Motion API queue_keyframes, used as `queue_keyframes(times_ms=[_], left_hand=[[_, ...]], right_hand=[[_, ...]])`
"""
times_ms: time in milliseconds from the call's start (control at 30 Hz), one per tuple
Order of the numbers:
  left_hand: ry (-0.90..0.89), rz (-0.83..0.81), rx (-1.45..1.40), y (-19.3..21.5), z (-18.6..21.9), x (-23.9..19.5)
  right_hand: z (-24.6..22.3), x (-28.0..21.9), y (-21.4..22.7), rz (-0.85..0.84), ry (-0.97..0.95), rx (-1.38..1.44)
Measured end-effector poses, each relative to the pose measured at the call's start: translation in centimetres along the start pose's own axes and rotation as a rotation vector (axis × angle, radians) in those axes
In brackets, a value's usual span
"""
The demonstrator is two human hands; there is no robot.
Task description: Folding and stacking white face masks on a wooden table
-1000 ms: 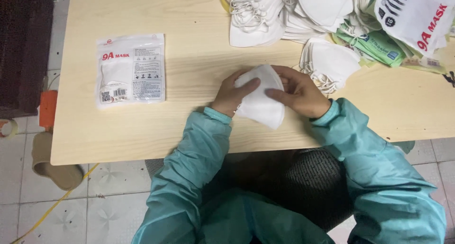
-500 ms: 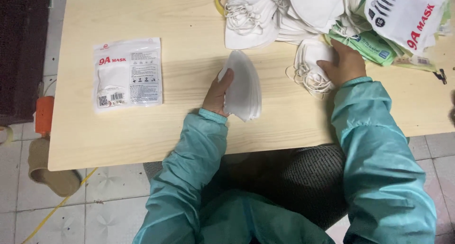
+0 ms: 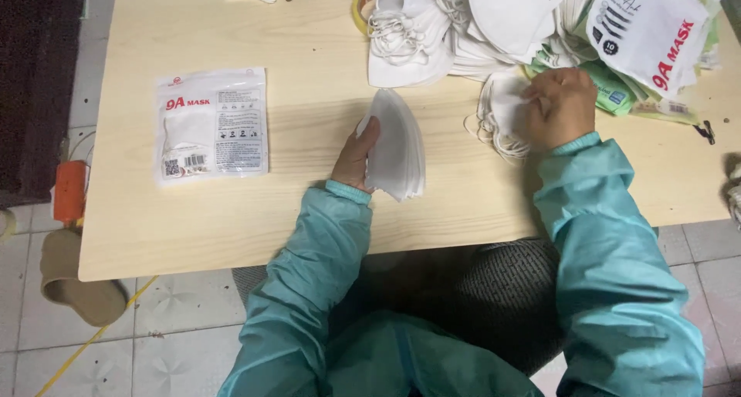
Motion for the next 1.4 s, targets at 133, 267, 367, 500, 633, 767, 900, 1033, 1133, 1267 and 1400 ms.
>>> queue_keyframes(times_ms=[133, 267, 367, 500, 633, 767, 900, 1033, 1133, 1267, 1400], left_hand=[[0.067, 0.008, 0.044, -3.2, 1.3, -2.1], [0.096, -0.081, 0.032, -2.9, -0.1, -1.3], [0.009, -0.055, 0.020, -1.6, -0.8, -0.4], [0.001, -0.103, 0.034, -2.6, -0.7, -0.8], [0.013, -0.139, 0.082, -3.4, -0.5, -1.4], [0.002, -0.091, 0.168, -3.2, -0.1, -1.3], [-0.063, -0.087, 0.476, -3.6, 1.4, -1.2], [-0.080, -0.141, 0.850, -7.2, 1.9, -3.3], [-0.219, -0.147, 0.689, -8.1, 3.4, -3.5], [-0.329, 0.072, 0.352, -6.0, 6.0, -2.6], [-0.088, -0.198, 0.293, -3.0, 1.2, 0.8]], right_hand=[[-6.5, 2.7, 6.7, -0.110, -0.085, 0.455], [-12.1, 3.5, 7.7, -0.116, 0.060, 0.773], [-16.1, 3.4, 7.1, -0.152, 0.088, 1.093], [-19.0, 3.4, 7.0, -0.216, 0.092, 1.230], [-19.6, 3.5, 6.7, -0.237, 0.044, 1.357], [-18.8, 3.2, 6.4, -0.227, 0.033, 1.430], [-17.3, 2.8, 3.6, -0.375, -0.323, 1.492], [-16.9, 0.4, 0.1, -0.602, -0.438, 1.426], [-16.3, 0.9, 1.4, -0.571, -0.412, 1.357], [-14.6, 1.5, 1.8, -0.383, -0.471, 1.407], [-13.7, 1.4, 1.3, -0.216, -0.596, 1.595]])
Point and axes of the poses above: each hand's wrist, its own x-axis towards the middle knuckle, its own y-axis out of the back of the hand, z = x × y, the point moved 10 cm from there along x, towards the middle knuckle, and after that the axes turned 3 degrees about -x, right-handed, at the moved point
